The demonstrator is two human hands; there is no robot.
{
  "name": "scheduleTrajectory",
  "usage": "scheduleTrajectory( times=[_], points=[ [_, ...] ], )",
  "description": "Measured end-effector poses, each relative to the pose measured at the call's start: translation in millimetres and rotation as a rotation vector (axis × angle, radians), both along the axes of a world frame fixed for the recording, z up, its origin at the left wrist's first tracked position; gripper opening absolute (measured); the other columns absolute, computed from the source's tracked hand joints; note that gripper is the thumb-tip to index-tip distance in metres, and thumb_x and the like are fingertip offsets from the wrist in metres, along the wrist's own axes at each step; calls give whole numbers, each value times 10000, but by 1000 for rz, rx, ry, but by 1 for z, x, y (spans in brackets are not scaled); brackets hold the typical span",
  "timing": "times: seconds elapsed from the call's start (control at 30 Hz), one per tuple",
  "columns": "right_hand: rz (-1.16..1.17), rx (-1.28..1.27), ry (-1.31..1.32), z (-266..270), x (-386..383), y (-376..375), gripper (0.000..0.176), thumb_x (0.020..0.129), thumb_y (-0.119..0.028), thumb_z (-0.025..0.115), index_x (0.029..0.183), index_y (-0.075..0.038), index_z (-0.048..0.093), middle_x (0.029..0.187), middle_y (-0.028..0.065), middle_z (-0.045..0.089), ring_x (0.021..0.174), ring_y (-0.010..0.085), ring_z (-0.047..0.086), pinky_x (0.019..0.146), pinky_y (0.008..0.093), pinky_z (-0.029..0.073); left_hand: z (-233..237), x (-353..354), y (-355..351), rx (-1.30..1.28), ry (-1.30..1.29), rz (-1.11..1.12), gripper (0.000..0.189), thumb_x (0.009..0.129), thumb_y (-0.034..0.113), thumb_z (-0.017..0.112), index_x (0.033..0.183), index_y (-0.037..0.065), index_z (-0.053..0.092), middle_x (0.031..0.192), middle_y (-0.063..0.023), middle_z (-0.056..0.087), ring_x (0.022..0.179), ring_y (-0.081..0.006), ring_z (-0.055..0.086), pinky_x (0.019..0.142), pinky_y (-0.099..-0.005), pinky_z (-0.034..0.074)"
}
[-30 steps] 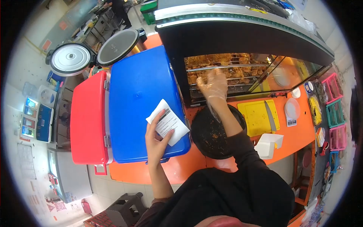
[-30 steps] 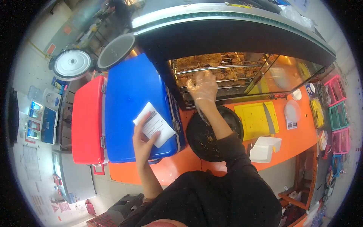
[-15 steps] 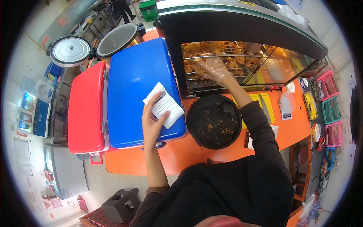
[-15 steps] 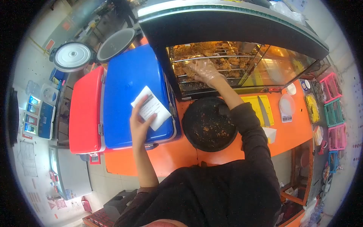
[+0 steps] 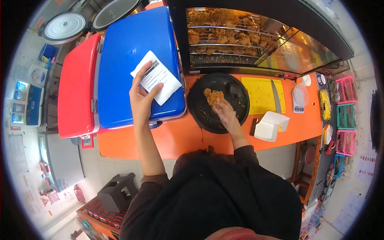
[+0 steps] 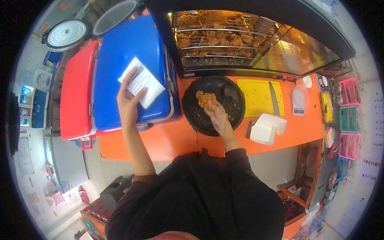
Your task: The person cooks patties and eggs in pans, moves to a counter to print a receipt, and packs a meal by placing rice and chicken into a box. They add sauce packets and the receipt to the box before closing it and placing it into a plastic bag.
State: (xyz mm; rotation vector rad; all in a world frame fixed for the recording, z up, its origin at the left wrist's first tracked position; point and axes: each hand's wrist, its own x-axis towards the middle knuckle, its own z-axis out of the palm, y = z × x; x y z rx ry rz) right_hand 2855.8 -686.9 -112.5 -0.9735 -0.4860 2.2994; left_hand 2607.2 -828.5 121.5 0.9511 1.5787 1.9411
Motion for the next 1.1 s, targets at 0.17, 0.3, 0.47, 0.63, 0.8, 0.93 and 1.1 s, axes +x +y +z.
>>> scheduleTrajectory(
  times=[0.17, 0.3, 0.47, 0.63, 0.8, 0.93, 1.1],
  points=[
    [-164, -106, -282, -8, 7, -15, 316, 905, -110, 626, 1185, -21, 511, 1065, 77, 613, 979, 202, 609, 792, 321, 535, 2, 2, 1, -4, -24, 16, 641, 708, -144, 679, 1306, 6, 505, 1296, -158, 520, 1176, -225, 534, 988, -328, 462],
    [-54, 61, -193, 3, 0, 12, 366, 877, -24, 625, 1222, 18, 510, 1077, 108, 605, 970, 227, 609, 740, 339, 557, 1, 0, 1, -1, -17, 27, 653, 700, -153, 676, 1310, 0, 498, 1314, -165, 508, 1181, -230, 531, 993, -332, 460],
    [-340, 1044, -376, 123, -72, 77, 378, 826, 32, 636, 1194, 1, 556, 1104, 106, 626, 972, 205, 620, 821, 304, 504, 4, 1, 0, -9, -31, 22, 655, 703, -148, 681, 1313, -1, 496, 1297, -160, 512, 1174, -226, 530, 996, -328, 455],
    [-414, 1771, -818, 144, -134, 133, 493, 761, 15, 643, 1239, -54, 548, 1187, 192, 585, 1083, 368, 558, 936, 428, 436, 5, 2, 1, 20, -55, 32, 656, 680, -123, 677, 1303, 3, 516, 1288, -159, 524, 1183, -232, 513, 998, -326, 416],
    [-785, 1855, -1458, 150, -156, 120, 271, 864, -209, 582, 1093, -62, 590, 1083, 174, 579, 1003, 334, 550, 811, 430, 429, 4, 0, -1, 42, -58, 8, 653, 706, -159, 656, 1319, -15, 483, 1321, -155, 483, 1222, -230, 486, 1030, -341, 419],
    [-213, 1900, -1069, 138, -184, 106, 252, 902, -195, 523, 1097, -51, 593, 1035, 176, 591, 1020, 344, 546, 900, 467, 426, 5, -3, 0, 21, -8, 6, 661, 704, -159, 657, 1323, -4, 483, 1323, -145, 474, 1221, -224, 487, 1029, -341, 425],
    [147, 1550, -1382, 150, -211, 126, 441, 862, -390, 572, 1124, -38, 610, 1041, 204, 636, 1012, 366, 589, 918, 438, 458, 9, 1, -6, -46, 141, -106, 846, 645, -169, 676, 1403, 93, 407, 1379, -123, 405, 1256, -228, 443, 908, -304, 520]
  ],
)
